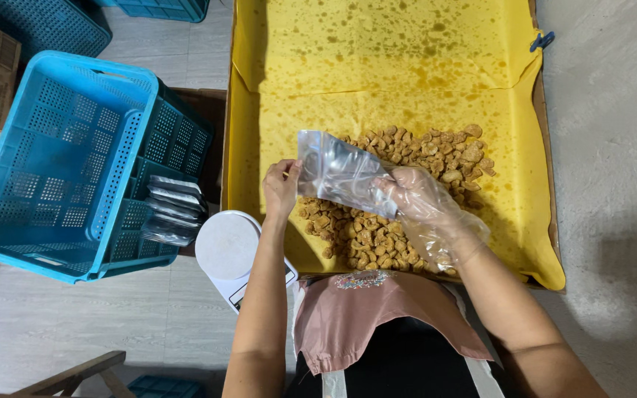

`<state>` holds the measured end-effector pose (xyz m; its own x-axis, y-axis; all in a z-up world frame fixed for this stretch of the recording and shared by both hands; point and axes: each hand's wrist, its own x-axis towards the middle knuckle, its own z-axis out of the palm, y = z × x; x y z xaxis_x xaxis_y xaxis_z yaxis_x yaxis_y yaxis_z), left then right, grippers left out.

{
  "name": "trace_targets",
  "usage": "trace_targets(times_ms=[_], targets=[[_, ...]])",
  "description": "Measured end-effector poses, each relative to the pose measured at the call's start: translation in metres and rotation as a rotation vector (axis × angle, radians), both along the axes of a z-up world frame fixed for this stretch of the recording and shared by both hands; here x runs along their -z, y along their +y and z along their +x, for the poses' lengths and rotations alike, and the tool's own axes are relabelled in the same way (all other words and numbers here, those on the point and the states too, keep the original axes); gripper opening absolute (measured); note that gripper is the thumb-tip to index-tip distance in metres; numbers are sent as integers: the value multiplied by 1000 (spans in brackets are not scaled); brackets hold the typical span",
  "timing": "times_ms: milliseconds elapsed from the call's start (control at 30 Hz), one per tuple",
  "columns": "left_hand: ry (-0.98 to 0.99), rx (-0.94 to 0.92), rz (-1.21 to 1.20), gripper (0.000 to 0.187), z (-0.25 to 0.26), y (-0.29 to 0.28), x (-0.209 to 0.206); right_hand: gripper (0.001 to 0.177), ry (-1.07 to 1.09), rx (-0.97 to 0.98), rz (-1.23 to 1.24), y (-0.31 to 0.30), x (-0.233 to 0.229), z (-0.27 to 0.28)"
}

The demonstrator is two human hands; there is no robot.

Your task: The person scoops fried snacks from a yellow tray into small clear plastic bags, weighs each bag on a digital scale, and places the filled bags into a blue basket. The process repeats multiple times throughout the clip.

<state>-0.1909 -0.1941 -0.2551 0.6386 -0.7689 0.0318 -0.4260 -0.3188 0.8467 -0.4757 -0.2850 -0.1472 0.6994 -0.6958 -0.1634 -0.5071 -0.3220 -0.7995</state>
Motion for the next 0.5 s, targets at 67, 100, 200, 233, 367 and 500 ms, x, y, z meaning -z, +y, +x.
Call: trace_targets(times_ms=[67, 100, 200, 233, 367, 500], targets=[[156, 15, 80, 29, -1, 0, 2, 30, -36, 16, 15, -2, 2, -3], [235, 22, 121, 29, -3, 1, 4, 31, 1, -3, -87, -3, 3, -4], [213, 54, 205, 34, -7, -2, 9, 33, 77, -7, -65, -5, -7, -5], [362, 78, 115, 33, -6, -2, 10, 33, 96, -1, -2, -5, -15, -6], [707, 194, -31, 32, 15, 5, 14, 34, -862, 41, 692, 6, -60, -24], [838, 245, -61, 32, 21, 6, 6, 38, -1081, -109, 708, 17, -85, -35]])
